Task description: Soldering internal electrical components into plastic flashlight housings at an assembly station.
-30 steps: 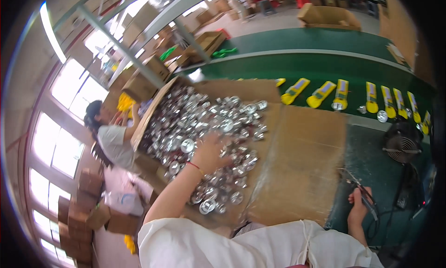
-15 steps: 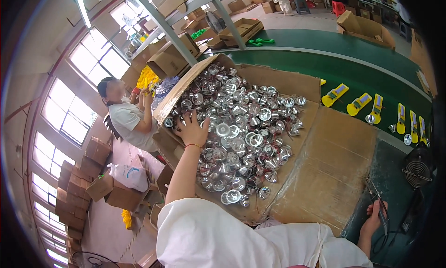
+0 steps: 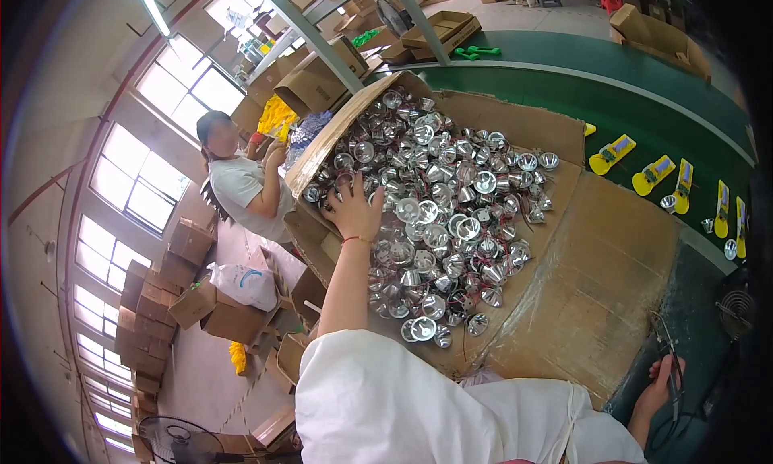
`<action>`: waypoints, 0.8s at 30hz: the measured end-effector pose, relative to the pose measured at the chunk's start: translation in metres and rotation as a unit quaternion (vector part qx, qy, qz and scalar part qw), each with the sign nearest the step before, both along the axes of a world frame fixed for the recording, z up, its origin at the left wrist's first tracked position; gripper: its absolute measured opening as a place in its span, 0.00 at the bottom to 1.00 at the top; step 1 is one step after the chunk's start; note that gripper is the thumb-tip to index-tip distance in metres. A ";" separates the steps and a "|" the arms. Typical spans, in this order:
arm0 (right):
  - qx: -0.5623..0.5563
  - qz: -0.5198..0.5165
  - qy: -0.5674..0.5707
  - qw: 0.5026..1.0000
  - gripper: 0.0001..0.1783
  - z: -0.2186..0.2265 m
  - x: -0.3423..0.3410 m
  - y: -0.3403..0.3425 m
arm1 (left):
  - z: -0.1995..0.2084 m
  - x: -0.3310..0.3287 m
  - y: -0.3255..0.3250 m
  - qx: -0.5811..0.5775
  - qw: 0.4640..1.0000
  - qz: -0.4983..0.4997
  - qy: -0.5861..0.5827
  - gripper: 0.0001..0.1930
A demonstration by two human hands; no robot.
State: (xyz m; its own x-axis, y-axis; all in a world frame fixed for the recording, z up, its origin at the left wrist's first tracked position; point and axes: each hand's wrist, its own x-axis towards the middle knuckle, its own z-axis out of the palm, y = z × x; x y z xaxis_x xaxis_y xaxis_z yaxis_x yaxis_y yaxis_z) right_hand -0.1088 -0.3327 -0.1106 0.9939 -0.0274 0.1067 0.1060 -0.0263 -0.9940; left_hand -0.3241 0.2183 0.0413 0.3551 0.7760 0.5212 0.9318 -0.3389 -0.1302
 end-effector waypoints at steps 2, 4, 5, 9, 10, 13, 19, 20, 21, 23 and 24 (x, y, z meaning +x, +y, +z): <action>-0.005 0.004 0.005 1.000 0.10 0.002 -0.001 0.001 | -0.001 0.000 -0.001 0.000 1.000 -0.001 0.000 0.30; -0.001 0.003 0.008 1.000 0.10 0.002 -0.002 0.001 | -0.003 0.000 -0.001 0.000 1.000 -0.002 -0.002 0.30; 0.003 0.003 0.010 1.000 0.10 0.002 -0.002 0.002 | -0.004 0.001 0.000 0.009 1.000 -0.003 -0.002 0.30; 0.005 -0.001 0.015 1.000 0.10 0.002 -0.002 0.001 | -0.006 0.000 0.000 0.028 1.000 -0.012 -0.005 0.29; 0.006 0.000 0.016 1.000 0.10 0.002 -0.002 0.001 | -0.007 0.000 0.000 0.028 1.000 -0.013 -0.005 0.29; 0.010 0.003 0.017 1.000 0.10 0.001 -0.001 0.001 | -0.008 -0.001 0.001 0.035 0.999 -0.013 -0.008 0.29; 0.018 0.009 0.016 1.000 0.10 0.000 -0.002 0.002 | -0.008 -0.001 0.003 0.039 0.999 -0.022 -0.013 0.28; 0.025 0.008 0.015 1.000 0.10 -0.001 -0.002 0.002 | -0.008 -0.001 0.003 0.040 0.999 -0.023 -0.015 0.28; 0.026 0.008 0.015 1.000 0.10 0.000 -0.002 0.001 | -0.007 -0.001 0.002 0.041 0.999 -0.025 -0.015 0.28; 0.029 0.011 0.015 0.999 0.10 0.001 -0.002 0.000 | -0.004 -0.001 0.000 0.043 0.999 -0.025 -0.018 0.28; 0.026 0.011 0.014 0.999 0.10 0.001 -0.002 0.001 | -0.007 -0.001 0.001 0.039 0.999 -0.025 -0.022 0.28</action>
State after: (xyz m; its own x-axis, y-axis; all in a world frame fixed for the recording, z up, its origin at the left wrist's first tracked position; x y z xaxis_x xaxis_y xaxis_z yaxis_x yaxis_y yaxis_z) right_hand -0.1106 -0.3321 -0.1098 0.9969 -0.0110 0.0773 0.0776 0.0282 -0.9966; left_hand -0.3256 0.2197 0.0341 0.3684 0.7142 0.5952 0.9191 -0.3762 -0.1174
